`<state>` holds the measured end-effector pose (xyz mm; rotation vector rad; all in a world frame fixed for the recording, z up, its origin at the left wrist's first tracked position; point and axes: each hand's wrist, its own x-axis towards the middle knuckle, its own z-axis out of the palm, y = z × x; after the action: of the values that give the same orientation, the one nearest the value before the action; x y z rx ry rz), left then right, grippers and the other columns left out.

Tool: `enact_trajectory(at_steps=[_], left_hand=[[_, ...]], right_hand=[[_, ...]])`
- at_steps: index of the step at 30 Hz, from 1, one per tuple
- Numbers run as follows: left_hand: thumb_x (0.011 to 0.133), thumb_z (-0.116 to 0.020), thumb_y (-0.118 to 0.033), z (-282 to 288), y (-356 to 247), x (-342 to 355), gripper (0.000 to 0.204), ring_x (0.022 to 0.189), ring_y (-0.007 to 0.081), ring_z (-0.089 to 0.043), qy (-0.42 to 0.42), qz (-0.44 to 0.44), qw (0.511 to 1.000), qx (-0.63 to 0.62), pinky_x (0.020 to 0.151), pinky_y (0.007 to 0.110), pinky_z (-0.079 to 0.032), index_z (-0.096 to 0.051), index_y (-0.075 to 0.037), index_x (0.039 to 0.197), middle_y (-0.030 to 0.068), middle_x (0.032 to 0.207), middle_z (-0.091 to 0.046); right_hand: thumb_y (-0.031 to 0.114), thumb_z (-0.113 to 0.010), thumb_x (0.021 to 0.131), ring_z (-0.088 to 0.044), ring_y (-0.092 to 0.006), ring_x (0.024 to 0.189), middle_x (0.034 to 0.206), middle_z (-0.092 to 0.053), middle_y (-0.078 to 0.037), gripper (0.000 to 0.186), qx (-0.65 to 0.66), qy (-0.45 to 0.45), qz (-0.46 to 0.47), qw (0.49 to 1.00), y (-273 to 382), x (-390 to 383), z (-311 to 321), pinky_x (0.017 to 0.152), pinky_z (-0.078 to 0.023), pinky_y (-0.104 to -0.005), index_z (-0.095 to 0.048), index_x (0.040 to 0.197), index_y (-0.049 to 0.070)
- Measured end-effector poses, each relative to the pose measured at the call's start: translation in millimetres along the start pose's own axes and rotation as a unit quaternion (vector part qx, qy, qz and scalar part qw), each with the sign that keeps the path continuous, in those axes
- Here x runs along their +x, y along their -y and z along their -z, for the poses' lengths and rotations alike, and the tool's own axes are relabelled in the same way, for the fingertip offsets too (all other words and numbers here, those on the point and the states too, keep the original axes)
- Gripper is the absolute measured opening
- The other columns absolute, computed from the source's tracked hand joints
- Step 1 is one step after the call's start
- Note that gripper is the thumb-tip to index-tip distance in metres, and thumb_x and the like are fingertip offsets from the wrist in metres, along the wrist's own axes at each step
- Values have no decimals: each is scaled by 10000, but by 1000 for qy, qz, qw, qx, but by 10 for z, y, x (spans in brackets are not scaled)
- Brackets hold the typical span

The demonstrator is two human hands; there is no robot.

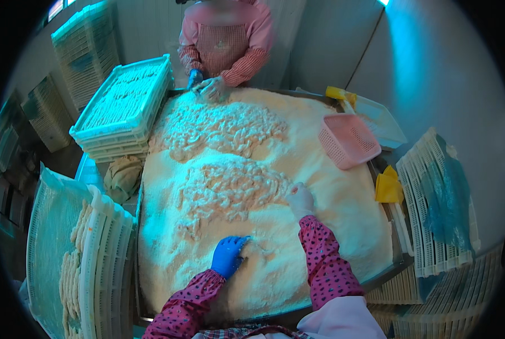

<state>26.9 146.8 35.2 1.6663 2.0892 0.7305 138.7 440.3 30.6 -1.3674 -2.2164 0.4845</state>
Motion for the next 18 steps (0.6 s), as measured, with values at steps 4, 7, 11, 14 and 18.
enact_trajectory(at_steps=[4, 7, 11, 14, 18], left_hand=[[771, -712, -218, 254, 83, -236, 428, 946, 308, -620, -80, 154, 923, -343, 819, 365, -485, -572, -58, 1143, 162, 1037, -633], [772, -704, -321, 530, 254, -514, 490, 905, 319, -611, 27, 142, 986, -83, 793, 406, -481, -560, -58, 1160, 152, 1027, -626], [757, -695, -294, 495, 170, -705, 493, 886, 327, -573, -94, 29, 985, 142, 750, 423, -469, -544, -97, 1183, 135, 1011, -582], [839, -640, -260, -18, 488, -626, 361, 871, 259, -604, -172, 173, 957, -154, 739, 373, -479, -565, -81, 1142, 89, 987, -624], [923, -526, -285, 67, 457, -684, 326, 938, 212, -609, 8, 180, 556, -812, 809, 338, -500, -549, -60, 1159, 62, 1045, -631]], right_hand=[[169, -691, 700, -627, -282, 723, 774, -643, -98, 216, 277, 33, 38, 960, 452, -221, 367, 672, -497, -398, -592, 875, 88], [166, -702, 716, -619, -253, 818, 859, -644, -83, 248, 117, 175, 290, 933, 615, -857, 719, 774, -485, -386, -607, 929, 80], [206, -702, 746, -573, -294, 981, 1039, -611, -120, 363, 114, 257, 290, 915, 527, -1533, 799, 862, -458, -378, -602, 1072, 80], [205, -684, 783, -534, -276, 1072, 1126, -575, -123, 410, 159, 150, 150, 964, 547, -1639, 665, 911, -423, -369, -573, 1152, 62], [220, -590, 851, -438, -320, 1207, 1248, -513, -158, 453, 256, 34, 109, 960, 901, -1759, 617, 1009, -344, -395, -499, 1260, 48]])
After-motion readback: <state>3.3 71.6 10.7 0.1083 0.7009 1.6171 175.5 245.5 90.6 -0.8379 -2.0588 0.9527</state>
